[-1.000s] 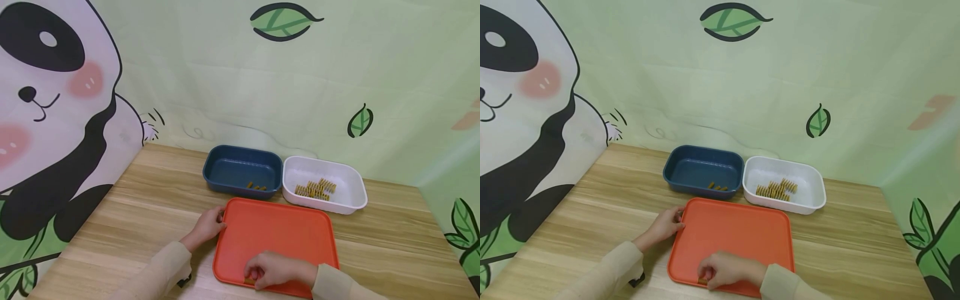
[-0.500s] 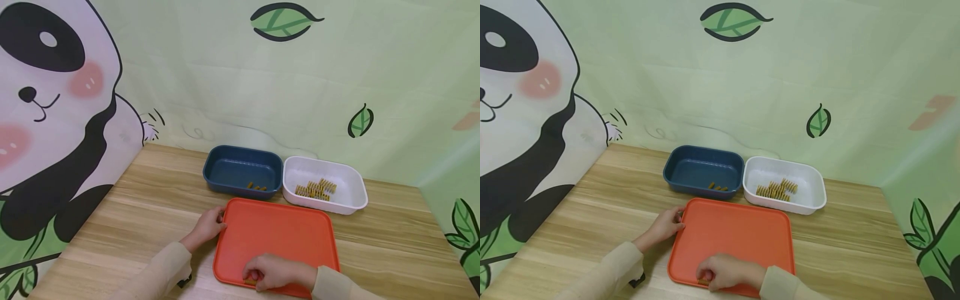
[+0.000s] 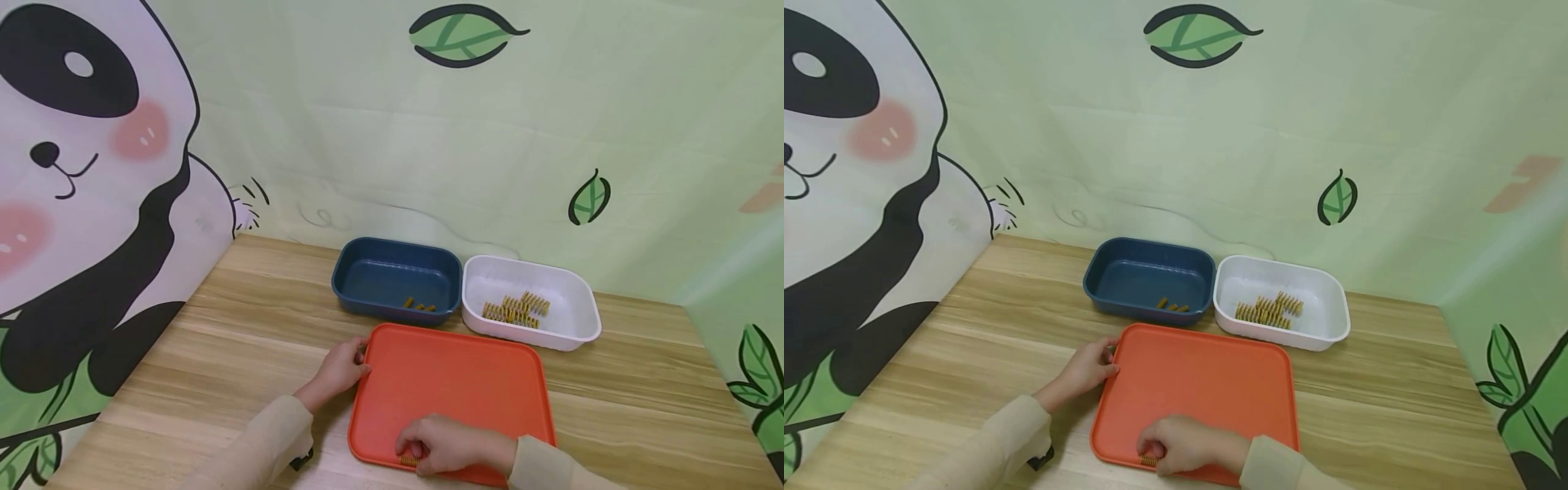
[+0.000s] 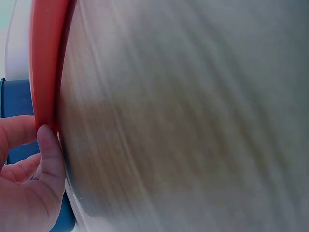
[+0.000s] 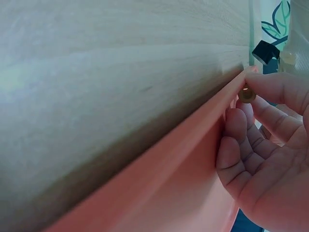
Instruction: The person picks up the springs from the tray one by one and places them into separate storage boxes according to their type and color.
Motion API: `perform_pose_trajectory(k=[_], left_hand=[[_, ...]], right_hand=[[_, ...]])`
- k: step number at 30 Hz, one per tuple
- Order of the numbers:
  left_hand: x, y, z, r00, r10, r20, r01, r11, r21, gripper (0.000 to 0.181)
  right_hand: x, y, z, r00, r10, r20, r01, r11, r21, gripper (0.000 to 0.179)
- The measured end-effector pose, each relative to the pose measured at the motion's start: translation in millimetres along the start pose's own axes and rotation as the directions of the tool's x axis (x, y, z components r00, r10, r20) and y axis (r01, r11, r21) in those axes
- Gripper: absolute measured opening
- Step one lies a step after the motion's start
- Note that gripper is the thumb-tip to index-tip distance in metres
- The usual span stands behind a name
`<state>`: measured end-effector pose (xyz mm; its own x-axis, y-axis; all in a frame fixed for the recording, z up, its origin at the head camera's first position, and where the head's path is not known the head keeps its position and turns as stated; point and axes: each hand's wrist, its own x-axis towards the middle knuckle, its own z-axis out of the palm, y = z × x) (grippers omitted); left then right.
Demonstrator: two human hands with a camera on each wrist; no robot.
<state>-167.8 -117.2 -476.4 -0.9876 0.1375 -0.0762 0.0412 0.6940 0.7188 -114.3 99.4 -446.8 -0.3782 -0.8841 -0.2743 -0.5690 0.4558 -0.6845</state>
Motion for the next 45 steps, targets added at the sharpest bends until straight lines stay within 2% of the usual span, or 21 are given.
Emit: perform_pose_trajectory(k=[8,15,27,39,45], left_hand=[[-0.6,-0.8,1.0,1.0,0.009,-0.008,-0.009,1.0,0.005,0.044],[-0.9,-1.8,2.0,1.0,0.013,-0.011,-0.012,1.0,0.005,0.044],[0.6,-3.1,3.1,1.0,-0.012,0.008,0.012,1.0,-0.008,0.044],[1.2,-2.7,2.6,1.0,-0.007,0.008,0.007,1.0,-0.01,0.045],[1.3,-1.3,1.2,1.0,-0.01,0.006,0.01,1.0,-0.007,0.045]], right_hand=[[-0.6,1,2,0.999,0.011,-0.051,-0.007,0.998,0.066,0.022],[-1.3,2,0,0.993,0.0,-0.117,0.004,0.999,0.042,0.021],[-1.9,4,-10,0.987,0.013,-0.162,-0.005,0.999,0.05,0.017],[-2.1,8,-20,0.981,0.032,-0.192,-0.017,0.997,0.078,0.018],[-1.5,11,-26,0.975,0.015,-0.222,-0.006,0.999,0.04,0.02]])
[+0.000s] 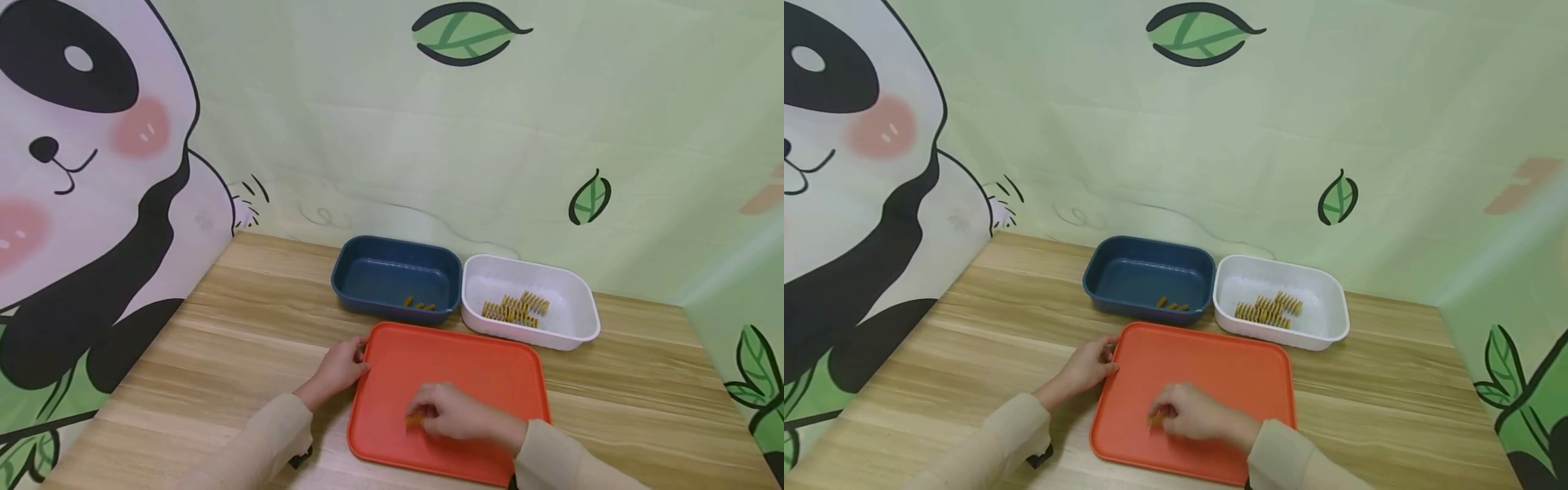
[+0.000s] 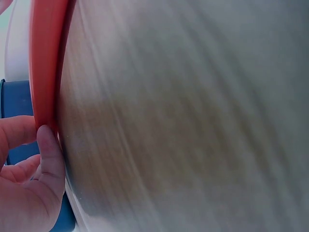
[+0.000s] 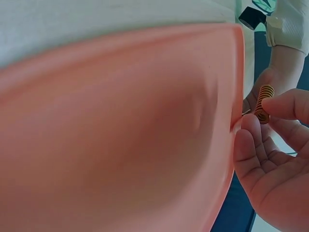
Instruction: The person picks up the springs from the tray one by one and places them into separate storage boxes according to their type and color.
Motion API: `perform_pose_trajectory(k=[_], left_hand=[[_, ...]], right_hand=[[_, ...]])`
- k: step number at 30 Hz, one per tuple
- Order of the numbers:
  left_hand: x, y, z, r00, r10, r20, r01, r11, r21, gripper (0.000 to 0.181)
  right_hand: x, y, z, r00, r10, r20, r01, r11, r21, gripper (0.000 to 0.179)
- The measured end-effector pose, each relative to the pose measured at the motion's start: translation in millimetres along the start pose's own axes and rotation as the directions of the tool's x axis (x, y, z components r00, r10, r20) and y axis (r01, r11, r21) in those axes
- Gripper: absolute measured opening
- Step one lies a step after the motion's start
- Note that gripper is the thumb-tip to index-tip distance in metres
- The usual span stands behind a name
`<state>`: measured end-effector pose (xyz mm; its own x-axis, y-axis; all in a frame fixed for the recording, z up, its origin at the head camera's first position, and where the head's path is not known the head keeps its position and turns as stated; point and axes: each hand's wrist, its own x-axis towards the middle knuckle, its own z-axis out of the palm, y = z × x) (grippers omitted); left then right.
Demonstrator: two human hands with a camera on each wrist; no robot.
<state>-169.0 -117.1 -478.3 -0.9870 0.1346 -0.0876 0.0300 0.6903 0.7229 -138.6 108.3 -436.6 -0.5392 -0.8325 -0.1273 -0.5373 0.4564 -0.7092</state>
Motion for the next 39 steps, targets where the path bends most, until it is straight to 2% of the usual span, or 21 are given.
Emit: perform_pose_trajectory(k=[24,39], left_hand=[[-0.5,0.3,-1.5,1.0,0.017,0.002,-0.017,1.0,0.001,0.045],[-0.1,0.2,-0.8,1.0,-0.003,0.01,0.003,1.0,-0.009,0.045]], right_hand=[[9.0,-4,-27,0.994,-0.036,-0.103,0.027,0.995,-0.094,0.019],[13.1,-3,-43,0.988,-0.012,-0.152,0.001,0.997,-0.072,0.02]])
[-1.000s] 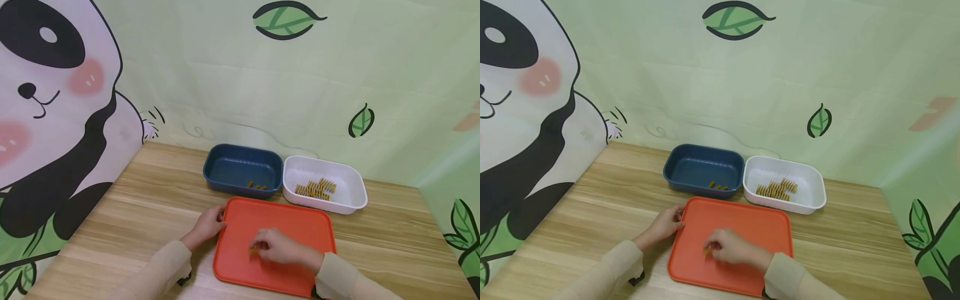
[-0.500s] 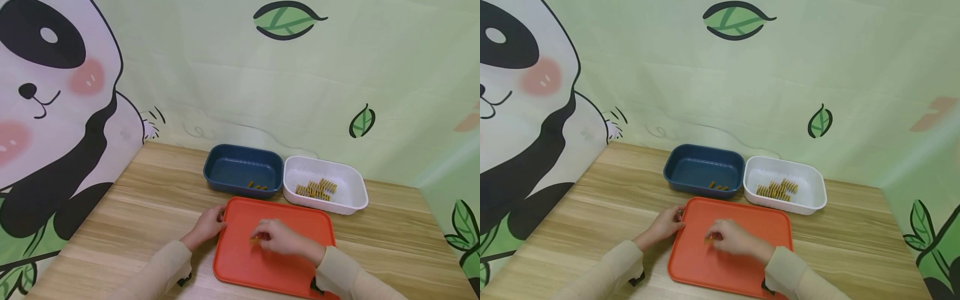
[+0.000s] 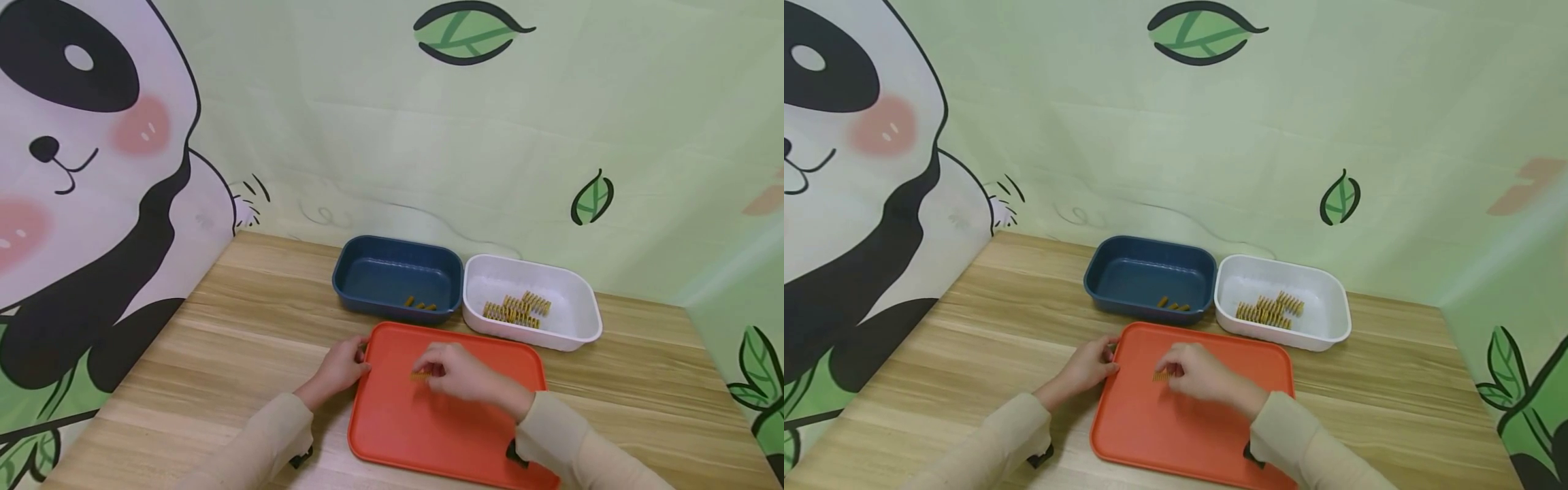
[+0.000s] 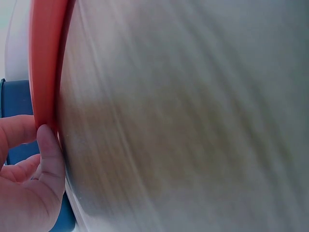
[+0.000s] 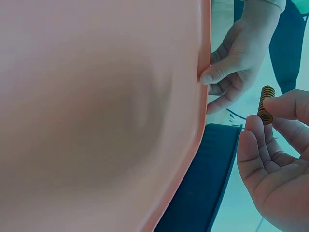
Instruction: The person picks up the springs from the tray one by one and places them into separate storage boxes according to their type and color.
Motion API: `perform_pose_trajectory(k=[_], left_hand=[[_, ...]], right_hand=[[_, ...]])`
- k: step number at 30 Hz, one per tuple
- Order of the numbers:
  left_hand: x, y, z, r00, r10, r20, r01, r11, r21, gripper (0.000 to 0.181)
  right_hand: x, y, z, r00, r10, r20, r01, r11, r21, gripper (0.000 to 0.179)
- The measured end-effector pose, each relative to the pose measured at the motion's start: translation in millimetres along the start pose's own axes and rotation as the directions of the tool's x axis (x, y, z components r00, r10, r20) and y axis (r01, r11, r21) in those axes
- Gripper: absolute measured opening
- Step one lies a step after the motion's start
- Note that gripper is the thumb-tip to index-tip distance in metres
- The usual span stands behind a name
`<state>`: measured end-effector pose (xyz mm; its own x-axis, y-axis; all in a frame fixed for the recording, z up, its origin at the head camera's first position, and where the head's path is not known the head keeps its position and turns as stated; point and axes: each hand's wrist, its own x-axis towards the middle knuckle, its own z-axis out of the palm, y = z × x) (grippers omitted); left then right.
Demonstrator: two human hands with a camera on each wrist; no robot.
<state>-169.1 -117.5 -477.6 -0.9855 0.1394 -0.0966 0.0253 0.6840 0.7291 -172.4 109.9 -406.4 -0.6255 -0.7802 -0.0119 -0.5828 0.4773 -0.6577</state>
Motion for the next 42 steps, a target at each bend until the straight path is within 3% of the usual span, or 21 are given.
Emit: perform_pose_trajectory(k=[12,20,28,42], left_hand=[[-0.4,-0.9,0.1,1.0,0.022,-0.011,-0.022,1.0,0.004,0.045],[-0.1,-1.5,0.1,1.0,0.008,-0.004,-0.008,1.0,0.0,0.045],[-1.5,0.0,-0.5,1.0,0.004,0.002,-0.004,1.0,-0.009,0.045],[-0.7,-1.4,0.2,1.0,0.017,-0.008,-0.017,1.0,-0.007,0.045]], right_hand=[[5.3,5,-5,0.999,0.0,-0.035,-0.001,1.0,-0.022,0.019],[11.8,7,-12,0.992,-0.063,-0.106,0.054,0.995,-0.086,0.018],[21.1,10,-15,0.992,0.003,-0.123,-0.009,0.999,-0.05,0.02],[32.3,16,-19,0.984,-0.003,-0.18,-0.014,0.996,-0.093,0.021]])
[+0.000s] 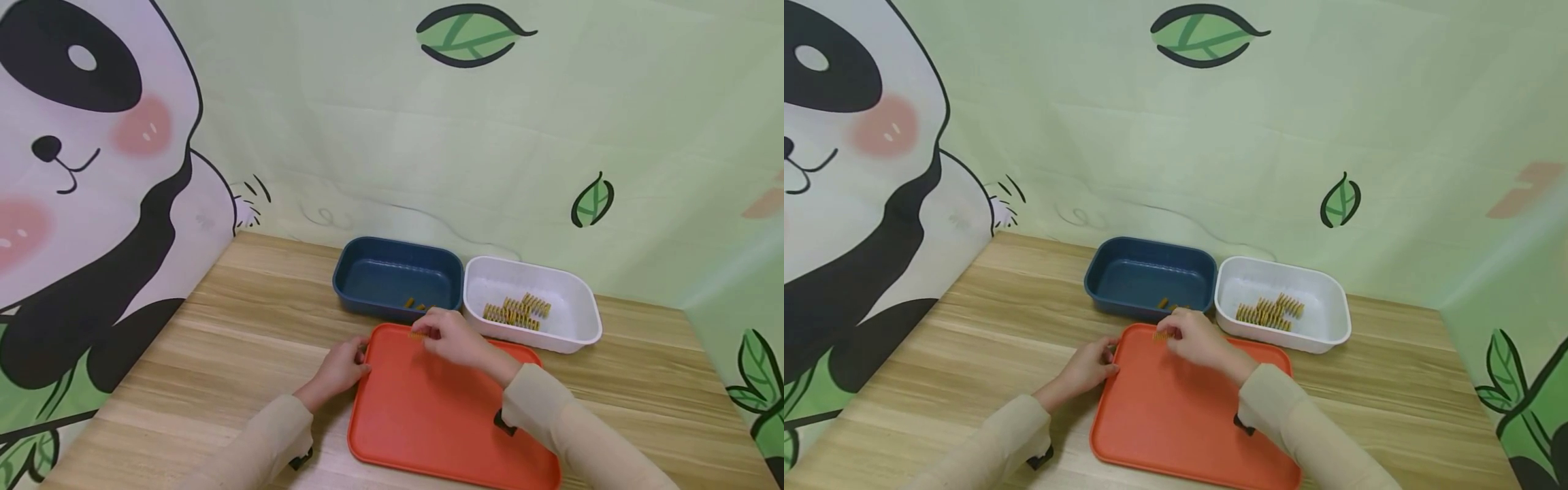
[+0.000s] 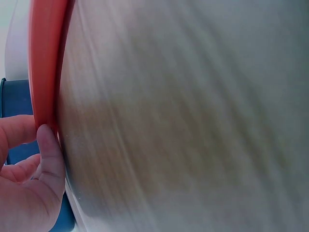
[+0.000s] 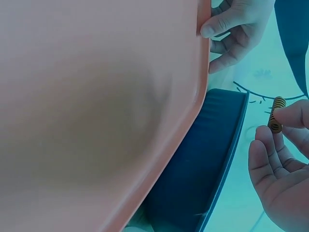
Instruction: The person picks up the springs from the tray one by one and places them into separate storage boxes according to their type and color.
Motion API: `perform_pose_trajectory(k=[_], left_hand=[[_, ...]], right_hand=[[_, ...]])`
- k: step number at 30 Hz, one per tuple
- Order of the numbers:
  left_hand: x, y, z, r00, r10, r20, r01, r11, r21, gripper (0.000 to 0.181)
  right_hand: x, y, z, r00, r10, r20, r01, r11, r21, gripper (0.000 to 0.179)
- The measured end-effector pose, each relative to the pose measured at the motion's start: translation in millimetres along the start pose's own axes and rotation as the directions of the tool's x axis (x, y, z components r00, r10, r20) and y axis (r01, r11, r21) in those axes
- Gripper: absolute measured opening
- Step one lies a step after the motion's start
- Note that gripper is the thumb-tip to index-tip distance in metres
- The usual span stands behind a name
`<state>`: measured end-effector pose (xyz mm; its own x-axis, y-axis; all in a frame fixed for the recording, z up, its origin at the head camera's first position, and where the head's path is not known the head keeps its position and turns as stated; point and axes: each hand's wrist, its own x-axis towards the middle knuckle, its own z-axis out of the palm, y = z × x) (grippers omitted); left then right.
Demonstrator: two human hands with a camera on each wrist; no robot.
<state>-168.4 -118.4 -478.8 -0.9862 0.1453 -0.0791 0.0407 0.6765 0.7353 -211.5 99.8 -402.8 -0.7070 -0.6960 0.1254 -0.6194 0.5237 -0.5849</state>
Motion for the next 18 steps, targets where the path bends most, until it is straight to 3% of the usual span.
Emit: perform_pose_trajectory(k=[18], left_hand=[[-0.1,0.8,-0.4,1.0,-0.003,-0.002,0.003,1.0,-0.001,0.043]], right_hand=[[11.7,5,-5,0.997,0.053,-0.053,-0.052,0.999,0.012,0.021]])
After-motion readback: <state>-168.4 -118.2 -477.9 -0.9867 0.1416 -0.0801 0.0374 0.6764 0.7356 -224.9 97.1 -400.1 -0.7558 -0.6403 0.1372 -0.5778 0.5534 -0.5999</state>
